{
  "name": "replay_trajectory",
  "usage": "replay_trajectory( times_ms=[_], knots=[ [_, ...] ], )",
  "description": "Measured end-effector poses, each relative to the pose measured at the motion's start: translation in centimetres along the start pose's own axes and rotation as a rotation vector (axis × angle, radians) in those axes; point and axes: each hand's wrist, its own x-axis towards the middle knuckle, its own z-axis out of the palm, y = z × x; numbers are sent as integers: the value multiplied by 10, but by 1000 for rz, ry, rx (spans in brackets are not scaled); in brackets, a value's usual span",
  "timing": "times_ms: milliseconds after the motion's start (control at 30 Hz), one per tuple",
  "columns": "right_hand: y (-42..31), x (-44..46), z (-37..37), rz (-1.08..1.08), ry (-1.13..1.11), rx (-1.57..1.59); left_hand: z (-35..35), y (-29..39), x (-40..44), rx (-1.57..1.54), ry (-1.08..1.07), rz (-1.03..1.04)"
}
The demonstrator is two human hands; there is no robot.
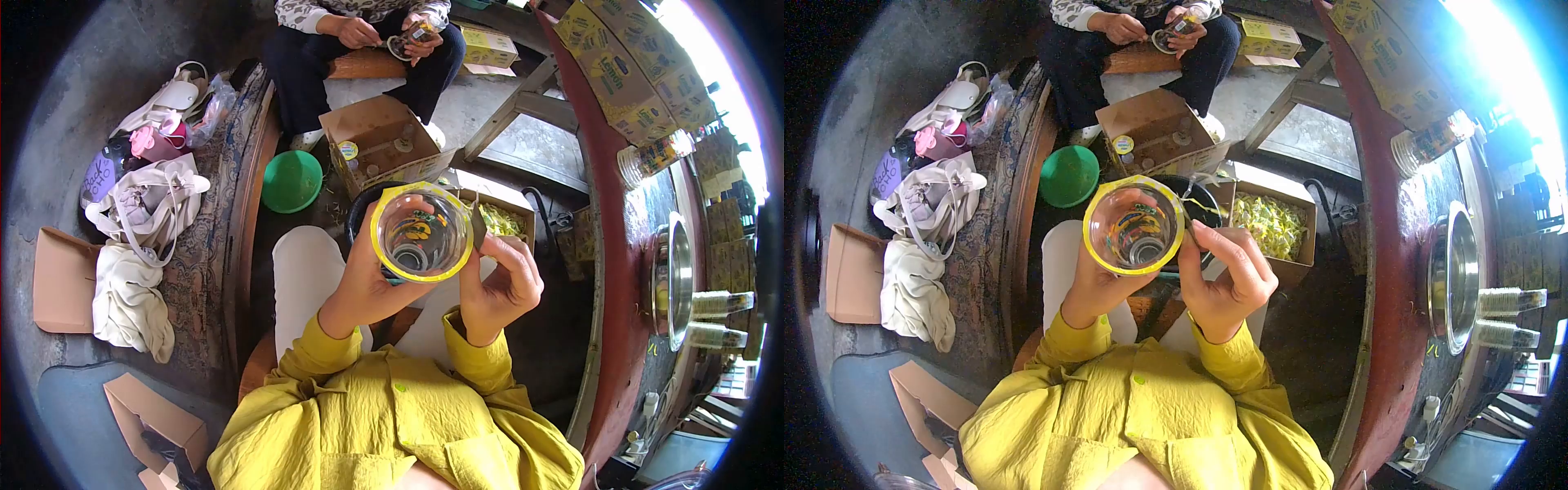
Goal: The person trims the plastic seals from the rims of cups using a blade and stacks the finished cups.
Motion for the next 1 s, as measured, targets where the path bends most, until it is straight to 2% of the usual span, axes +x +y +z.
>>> replay_trajectory(
  times_ms=[267,367,667,867,1000],
  knots=[
    [-1,-4,4,-12,87,6,1,-2,1,-20,-25,77],
    [-3,-2,1,-28,29,-22,1,-1,2,0,-11,101],
    [-3,-3,2,13,22,-24,0,-4,0,25,-73,82],
    [-3,-2,-3,-31,-23,-31,4,-3,1,142,12,73],
    [-4,-1,-3,-3,-23,-8,1,0,3,134,-47,27]
  ],
)
